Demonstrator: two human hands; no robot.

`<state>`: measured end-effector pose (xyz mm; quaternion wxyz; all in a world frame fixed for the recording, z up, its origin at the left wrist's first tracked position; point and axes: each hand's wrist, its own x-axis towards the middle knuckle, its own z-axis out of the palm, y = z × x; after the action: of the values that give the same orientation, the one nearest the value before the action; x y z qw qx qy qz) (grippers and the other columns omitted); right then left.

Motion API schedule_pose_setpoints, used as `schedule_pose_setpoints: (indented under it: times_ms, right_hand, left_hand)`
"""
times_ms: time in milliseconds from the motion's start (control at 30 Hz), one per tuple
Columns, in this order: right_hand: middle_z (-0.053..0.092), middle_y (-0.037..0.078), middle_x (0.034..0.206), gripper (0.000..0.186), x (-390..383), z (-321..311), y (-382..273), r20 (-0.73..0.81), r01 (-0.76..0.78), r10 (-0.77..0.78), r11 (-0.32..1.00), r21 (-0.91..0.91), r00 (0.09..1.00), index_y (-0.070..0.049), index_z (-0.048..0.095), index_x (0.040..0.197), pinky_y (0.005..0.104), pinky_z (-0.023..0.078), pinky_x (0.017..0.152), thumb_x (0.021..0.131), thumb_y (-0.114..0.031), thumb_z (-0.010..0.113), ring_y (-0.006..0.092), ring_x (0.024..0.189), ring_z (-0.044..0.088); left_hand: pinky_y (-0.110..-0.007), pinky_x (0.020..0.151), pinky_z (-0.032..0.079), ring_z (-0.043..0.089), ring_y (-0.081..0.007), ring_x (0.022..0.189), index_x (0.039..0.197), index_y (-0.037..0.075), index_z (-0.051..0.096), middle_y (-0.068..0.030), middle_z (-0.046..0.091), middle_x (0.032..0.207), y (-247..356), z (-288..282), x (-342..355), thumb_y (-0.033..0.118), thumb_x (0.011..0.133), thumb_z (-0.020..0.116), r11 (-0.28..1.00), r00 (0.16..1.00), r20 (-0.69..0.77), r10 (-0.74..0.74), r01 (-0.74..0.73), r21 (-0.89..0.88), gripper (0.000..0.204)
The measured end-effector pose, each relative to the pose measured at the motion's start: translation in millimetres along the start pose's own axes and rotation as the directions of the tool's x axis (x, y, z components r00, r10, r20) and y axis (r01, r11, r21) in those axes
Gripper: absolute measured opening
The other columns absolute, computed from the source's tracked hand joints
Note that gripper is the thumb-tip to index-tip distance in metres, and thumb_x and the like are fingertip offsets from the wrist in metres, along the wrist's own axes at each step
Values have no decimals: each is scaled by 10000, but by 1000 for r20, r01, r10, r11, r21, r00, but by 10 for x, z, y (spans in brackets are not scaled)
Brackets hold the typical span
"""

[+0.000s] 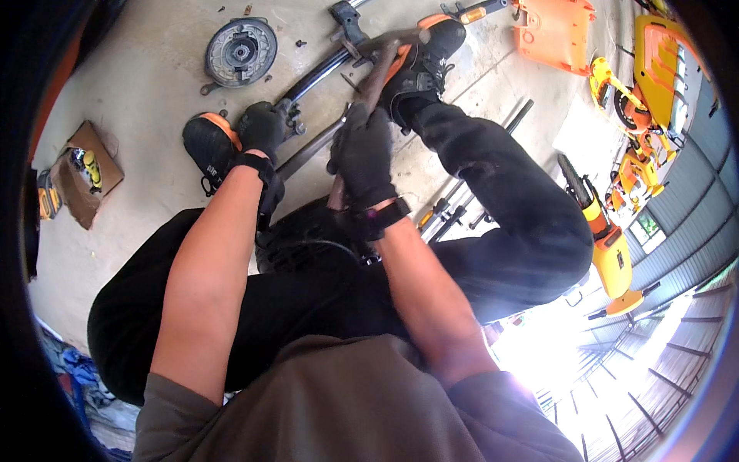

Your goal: The person uses a hammer to tap a metal rod into a motorcycle fork assembly. They then lift the dual-fork unit, rotate it to check the alignment and components, and place it back on the ground in a service bay.

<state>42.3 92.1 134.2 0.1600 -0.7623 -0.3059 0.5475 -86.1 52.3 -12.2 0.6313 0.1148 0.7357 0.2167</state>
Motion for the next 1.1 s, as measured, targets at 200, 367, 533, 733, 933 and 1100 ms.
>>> schedule_pose_setpoints:
  times_ms: [200,367,533,733,933,1100]
  right_hand:
    - [521,23,712,276,-94,-258,-589,-72,328,-320,929,174,945,-47,519,992,258,456,402,1030,-305,430,110,467,503]
    - [479,26,635,269,105,21,117,21,-10,10,1000,-6,1000,-93,438,942,299,426,380,1001,-353,479,140,429,475]
    - [500,17,651,328,42,-207,-102,15,255,-256,965,55,967,-73,532,920,281,416,371,1005,-382,465,120,424,480]
    - [514,27,721,215,173,-220,307,-33,439,-440,881,178,897,-78,460,1013,288,449,407,1008,-293,464,131,519,516]
    - [503,18,641,339,86,-141,-35,-8,40,-39,992,117,999,-71,518,971,283,420,376,1018,-393,421,128,447,483]
    - [515,26,732,296,-76,-329,-508,-95,357,-345,913,196,934,-65,530,1050,277,439,403,1024,-340,421,122,496,499]
  left_hand:
    - [-279,537,521,670,-164,612,862,-16,718,-72,713,733,-104,-5,79,258,938,607,989,999,23,-25,28,-143,305]
    - [-306,564,521,670,-179,623,857,-2,720,-79,716,737,-35,8,58,278,934,609,962,993,-54,109,-91,257,311]
    - [-316,564,533,673,-182,627,837,-23,710,-91,711,724,-264,60,170,258,929,616,986,999,20,33,-29,-163,311]
    - [-307,534,554,683,-177,636,832,-63,690,-112,707,733,-238,80,252,209,936,611,999,999,-15,42,-42,2,302]
    - [-297,523,538,680,-161,621,813,-41,702,-96,706,709,-216,89,143,247,926,625,991,1000,-12,19,-21,-135,319]
    - [-291,516,550,666,-151,584,788,-48,683,-86,690,688,-152,9,114,243,936,619,999,999,-19,40,-41,-35,333]
